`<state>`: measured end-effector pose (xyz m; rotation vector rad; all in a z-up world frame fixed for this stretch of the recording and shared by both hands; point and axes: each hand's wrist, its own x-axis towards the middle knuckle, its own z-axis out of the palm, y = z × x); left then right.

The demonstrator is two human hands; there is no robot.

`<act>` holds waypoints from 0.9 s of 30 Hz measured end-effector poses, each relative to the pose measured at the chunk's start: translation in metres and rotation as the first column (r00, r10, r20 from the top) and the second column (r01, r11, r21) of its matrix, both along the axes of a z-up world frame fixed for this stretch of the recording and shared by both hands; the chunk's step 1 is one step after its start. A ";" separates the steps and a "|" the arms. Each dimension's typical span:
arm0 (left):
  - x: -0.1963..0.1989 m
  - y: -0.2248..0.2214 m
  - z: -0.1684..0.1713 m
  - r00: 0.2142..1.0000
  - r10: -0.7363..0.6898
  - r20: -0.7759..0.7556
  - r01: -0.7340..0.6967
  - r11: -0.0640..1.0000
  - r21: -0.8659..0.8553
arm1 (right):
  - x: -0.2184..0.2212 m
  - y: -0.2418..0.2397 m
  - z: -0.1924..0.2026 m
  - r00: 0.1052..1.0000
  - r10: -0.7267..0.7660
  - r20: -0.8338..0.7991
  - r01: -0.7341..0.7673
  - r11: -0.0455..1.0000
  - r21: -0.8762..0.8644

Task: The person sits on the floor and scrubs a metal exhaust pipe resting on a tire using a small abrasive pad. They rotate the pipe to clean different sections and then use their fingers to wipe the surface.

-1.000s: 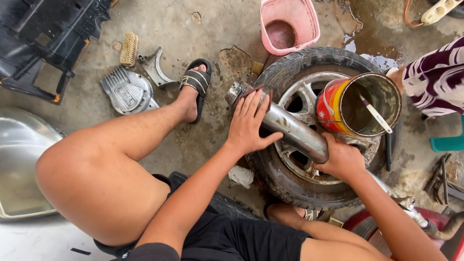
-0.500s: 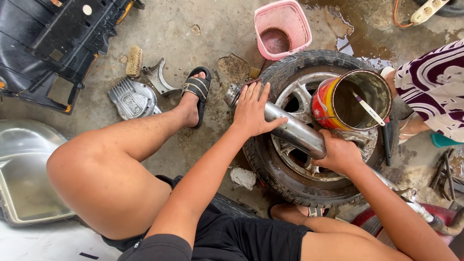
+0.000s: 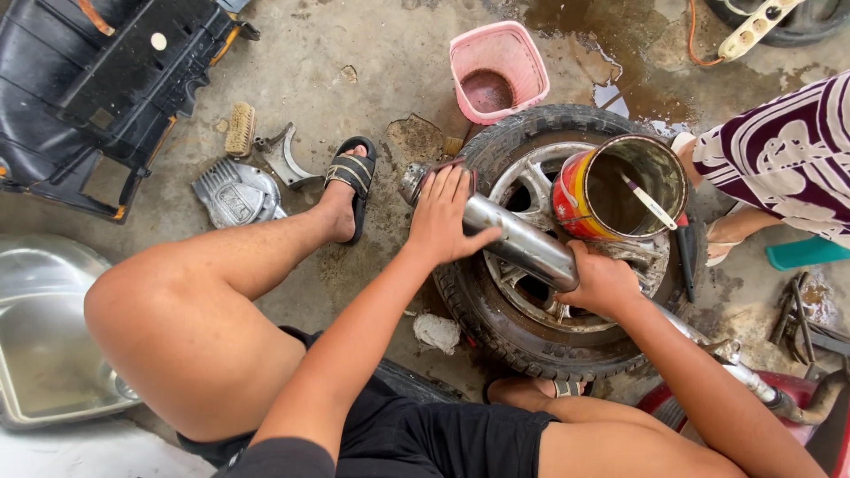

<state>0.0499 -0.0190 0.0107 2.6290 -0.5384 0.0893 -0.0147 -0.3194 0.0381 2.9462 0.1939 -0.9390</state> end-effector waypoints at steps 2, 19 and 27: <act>0.015 -0.002 0.001 0.995 -0.015 -0.103 0.022 0.998 0.064 | -0.001 0.002 0.003 1.000 0.005 -0.003 -0.005 1.000 0.007; 0.014 0.000 0.015 0.988 -0.042 -0.148 0.063 0.989 0.137 | -0.001 -0.003 0.000 0.999 0.035 0.016 -0.036 0.995 0.088; 0.005 0.006 0.006 0.994 -0.050 -0.099 0.057 0.996 0.065 | 0.000 0.000 0.004 0.998 0.053 0.024 -0.055 0.995 0.080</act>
